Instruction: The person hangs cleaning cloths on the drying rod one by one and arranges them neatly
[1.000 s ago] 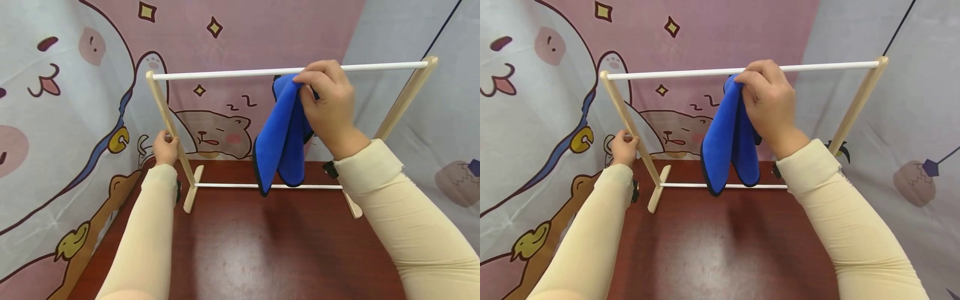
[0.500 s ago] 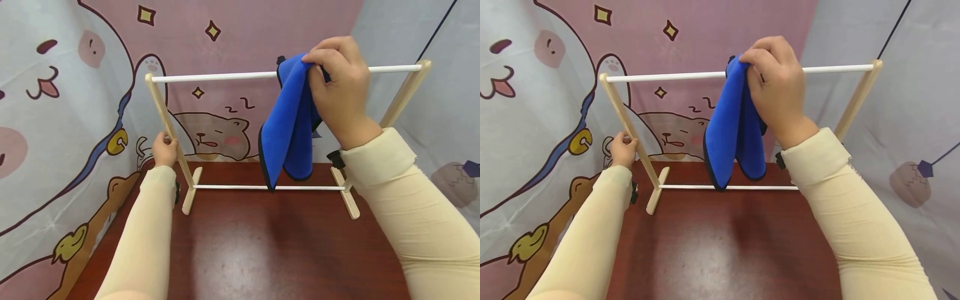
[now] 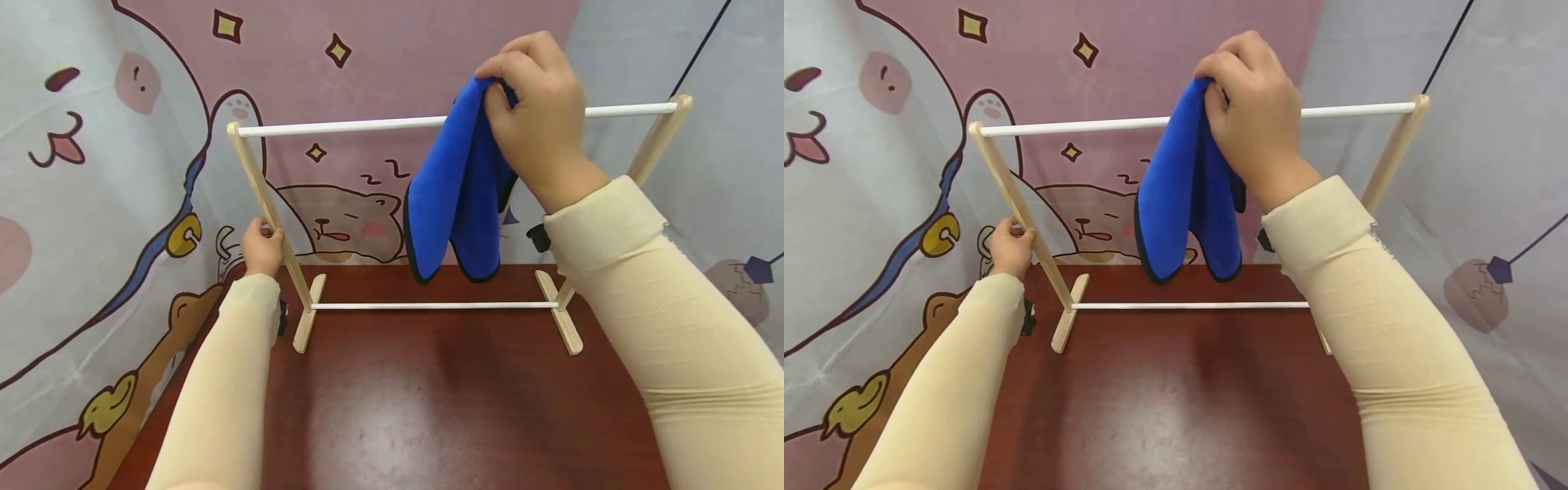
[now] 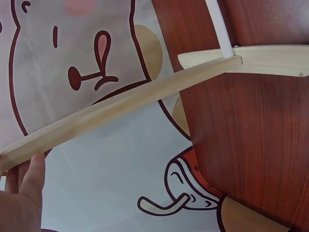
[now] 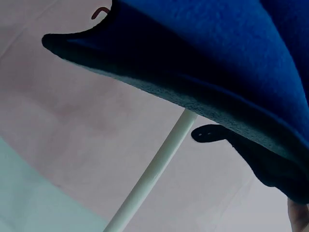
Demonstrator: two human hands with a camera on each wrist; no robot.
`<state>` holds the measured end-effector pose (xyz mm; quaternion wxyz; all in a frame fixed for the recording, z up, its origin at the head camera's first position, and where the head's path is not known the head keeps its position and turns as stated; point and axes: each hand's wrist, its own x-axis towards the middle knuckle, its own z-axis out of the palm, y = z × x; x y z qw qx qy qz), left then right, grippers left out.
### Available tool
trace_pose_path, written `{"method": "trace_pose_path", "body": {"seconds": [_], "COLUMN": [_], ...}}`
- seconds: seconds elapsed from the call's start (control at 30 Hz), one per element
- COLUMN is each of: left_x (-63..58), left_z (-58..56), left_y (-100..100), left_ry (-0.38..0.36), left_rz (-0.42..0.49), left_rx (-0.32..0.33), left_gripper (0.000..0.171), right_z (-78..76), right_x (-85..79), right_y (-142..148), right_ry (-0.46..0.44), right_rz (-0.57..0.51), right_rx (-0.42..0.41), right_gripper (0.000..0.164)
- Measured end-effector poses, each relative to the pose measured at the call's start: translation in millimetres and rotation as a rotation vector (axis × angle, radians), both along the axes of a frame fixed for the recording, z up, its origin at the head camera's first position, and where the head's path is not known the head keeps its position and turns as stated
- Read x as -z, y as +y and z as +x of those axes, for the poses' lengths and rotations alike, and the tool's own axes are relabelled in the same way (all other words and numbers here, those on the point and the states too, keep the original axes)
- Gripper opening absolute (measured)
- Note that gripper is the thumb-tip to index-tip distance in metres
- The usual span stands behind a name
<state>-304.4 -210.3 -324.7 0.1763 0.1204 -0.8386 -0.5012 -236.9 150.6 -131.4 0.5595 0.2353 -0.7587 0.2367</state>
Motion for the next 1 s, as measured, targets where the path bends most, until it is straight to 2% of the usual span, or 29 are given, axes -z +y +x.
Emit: {"method": "trace_pose_path", "body": {"seconds": [0.17,0.37,0.47,0.67,0.77,0.87,0.93,1.0], "left_x": [0.4,1.8,4.8,14.2,16.9,16.9,15.7,13.6], "left_z": [0.1,4.7,8.2,16.3,22.3,29.9,35.5,41.7], "left_y": [-0.8,-0.6,0.8,6.2,12.3,23.1,33.5,46.0], "left_ry": [0.011,0.032,0.066,0.167,0.234,0.311,0.362,0.39], "left_rz": [0.006,0.007,0.023,0.043,0.053,0.056,0.068,0.087], "left_rx": [-0.011,-0.02,-0.04,-0.145,-0.177,-0.147,-0.077,0.024], "left_gripper": [0.036,0.037,0.038,0.039,0.037,0.035,0.034,0.034], "right_z": [-5.0,-11.8,-14.2,-17.1,-18.9,-20.2,-20.5,-20.5], "right_x": [-6.2,-9.6,-11.9,-14.9,-15.7,-16.0,-16.3,-16.7], "right_y": [0.9,-2.5,-4.8,-5.0,-4.9,-4.1,-3.3,-2.5], "right_ry": [-0.061,-0.157,-0.19,-0.261,-0.292,-0.311,-0.323,-0.336], "right_rz": [0.041,0.027,0.032,0.071,0.064,0.058,0.057,0.057], "right_rx": [0.056,0.106,0.125,0.168,0.179,0.182,0.189,0.198], "right_gripper": [0.022,0.024,0.024,0.026,0.026,0.026,0.026,0.026]}}
